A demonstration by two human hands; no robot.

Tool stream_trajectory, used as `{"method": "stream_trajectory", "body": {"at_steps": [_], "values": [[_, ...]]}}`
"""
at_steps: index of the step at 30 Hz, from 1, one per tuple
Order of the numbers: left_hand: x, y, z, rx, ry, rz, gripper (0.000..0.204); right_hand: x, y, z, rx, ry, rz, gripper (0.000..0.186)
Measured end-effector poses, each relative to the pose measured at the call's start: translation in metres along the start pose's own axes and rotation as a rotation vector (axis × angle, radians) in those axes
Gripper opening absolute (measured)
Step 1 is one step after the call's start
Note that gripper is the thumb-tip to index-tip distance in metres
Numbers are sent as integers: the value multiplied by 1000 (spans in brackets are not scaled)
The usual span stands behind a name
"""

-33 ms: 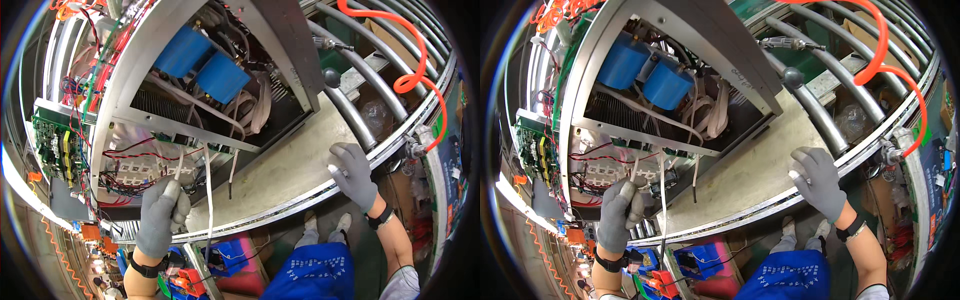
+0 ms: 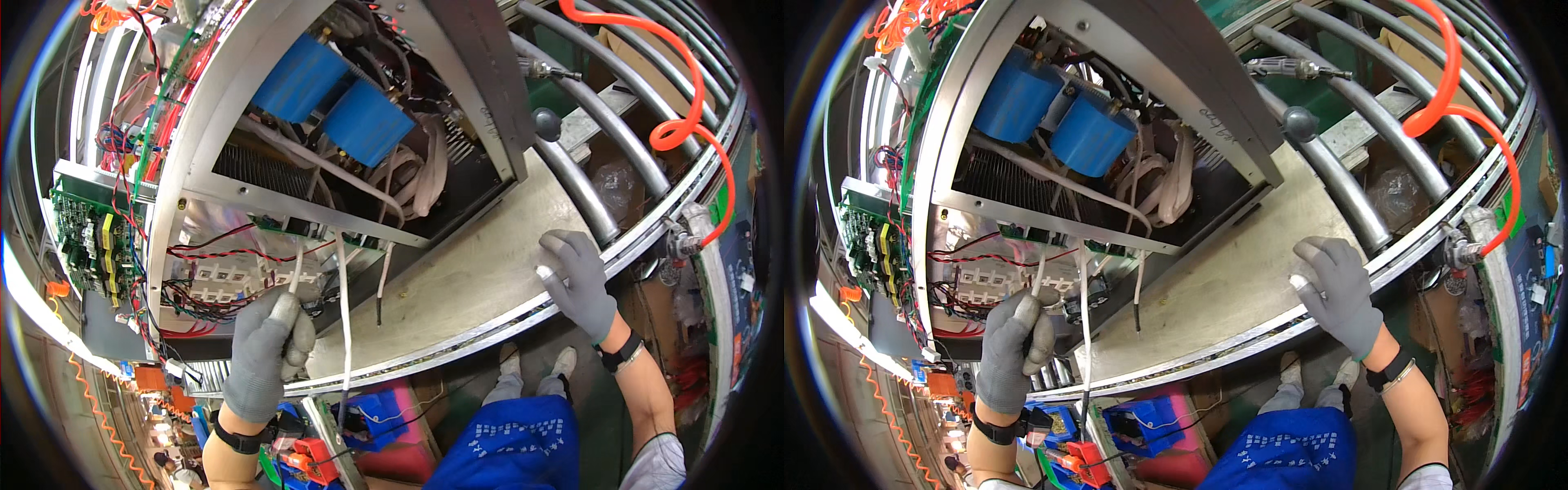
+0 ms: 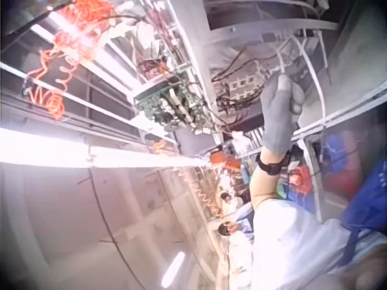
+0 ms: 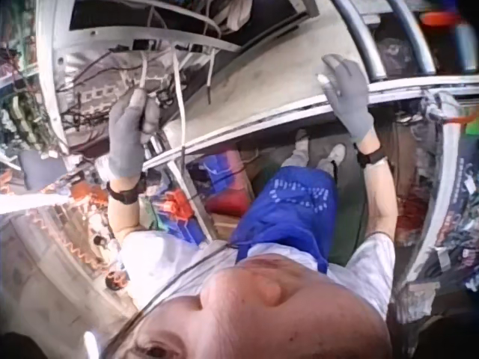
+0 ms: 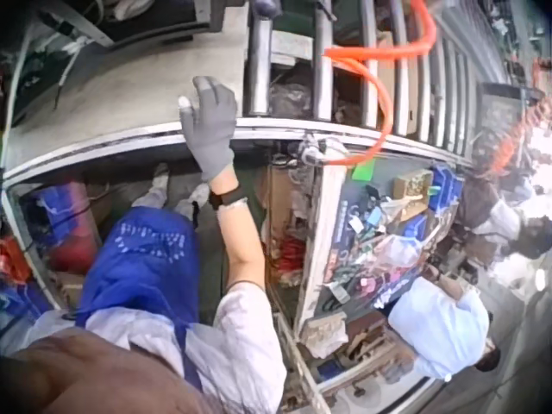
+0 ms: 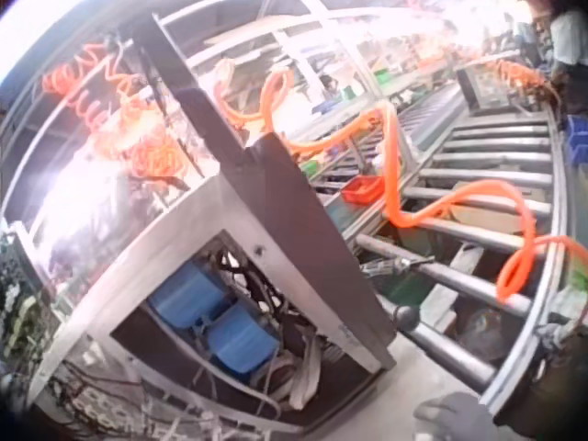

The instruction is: Wiring and assembling an electronic cabinet or solar inverter component on an assembly line.

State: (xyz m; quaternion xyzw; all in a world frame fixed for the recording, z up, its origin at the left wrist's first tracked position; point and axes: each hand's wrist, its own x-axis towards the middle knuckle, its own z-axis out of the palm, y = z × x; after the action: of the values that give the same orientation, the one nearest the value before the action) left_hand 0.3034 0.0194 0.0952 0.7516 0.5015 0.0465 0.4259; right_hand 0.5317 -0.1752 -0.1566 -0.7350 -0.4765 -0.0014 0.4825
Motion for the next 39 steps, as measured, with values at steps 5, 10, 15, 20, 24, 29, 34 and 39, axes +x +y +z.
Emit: {"method": "stream_trajectory", "body": {"at_steps": [5,10,15,20,24,29,34,39], "values": [[7,-7,-5,-124,-138,33,38,2,3,13,-54,26,1,41],[14,-17,2,-298,-150,-42,52,-1,-1,21,-107,24,-8,41],[10,-43,-7,-463,-205,53,40,-2,-3,30,-166,8,-44,41],[-2,-48,-1,-443,-61,119,36,-1,-6,25,-187,21,-31,43],[1,-38,11,-392,-70,117,36,-2,-3,19,-200,39,-12,45],[6,-27,38,-309,77,138,35,-4,10,11,-125,29,-1,44],[4,-20,52,-248,161,155,39,-5,15,11,-38,11,6,42],[4,-30,57,-271,234,134,38,-6,16,14,-35,13,16,42]]}}
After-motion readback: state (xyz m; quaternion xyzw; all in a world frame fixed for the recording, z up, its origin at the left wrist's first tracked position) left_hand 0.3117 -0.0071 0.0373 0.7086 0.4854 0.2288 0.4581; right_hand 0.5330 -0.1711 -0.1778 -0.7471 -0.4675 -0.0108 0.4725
